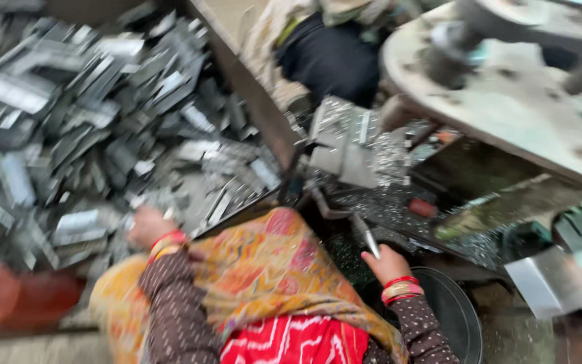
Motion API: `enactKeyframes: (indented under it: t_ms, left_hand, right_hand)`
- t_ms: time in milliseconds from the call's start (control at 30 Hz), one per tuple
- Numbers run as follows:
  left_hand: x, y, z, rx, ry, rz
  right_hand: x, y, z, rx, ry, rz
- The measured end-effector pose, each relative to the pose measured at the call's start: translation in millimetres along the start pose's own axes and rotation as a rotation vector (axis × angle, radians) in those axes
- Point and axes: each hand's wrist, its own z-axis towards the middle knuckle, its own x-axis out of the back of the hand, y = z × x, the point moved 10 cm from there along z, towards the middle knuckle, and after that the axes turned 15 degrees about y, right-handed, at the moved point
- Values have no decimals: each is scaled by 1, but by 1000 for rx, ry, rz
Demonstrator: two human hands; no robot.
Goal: The person places metal brackets into a fixture on a drill press, lowers the drill bit to make holes, and then discards the processed brackets into a bin.
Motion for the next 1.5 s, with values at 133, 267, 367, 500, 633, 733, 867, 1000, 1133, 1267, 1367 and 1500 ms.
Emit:
enactKeyframes:
  t_ms: [133,267,367,500,633,733,867,1000,1133,1267,1367,1500]
  left_hand:
    - [14,-2,-5,-43,179,-44]
    - [23,17,-8,-71,139,-94]
    - [51,30,-26,-118,276,-102]
    - [86,37,-41,-62,411,-249]
    - [108,51,-42,-99,503,-630]
    - [93,56,-32,34,280,-894]
    - [125,95,-41,46,151,-1181]
    - [218,169,-75,-120,68,-1337]
    - [307,264,-121,-585,509,-983]
    - [281,376,-206,-1083,291,-437]
    - [283,410,-259,-1256,164,-538]
    - [286,420,-255,-1119,108,-541]
  right_hand:
    - [-2,-1,-3,-26,-47,-28]
    - [-6,-2,-2,7,-10,-11]
    - [-6,-2,-4,1,-13,-10]
    - [-2,-9,-8,-14,-19,-2]
    - [1,-14,-10,-23,-48,41]
    - [1,-15,-11,-37,-71,54]
    - [3,-17,-14,-55,-89,71]
    - [10,-23,-16,-51,-100,60]
    - [9,-24,-19,-102,-189,73]
    - [9,-24,-17,-55,-134,88]
    - [8,-21,-18,-43,-108,94]
    - [5,-20,-16,-42,-100,100]
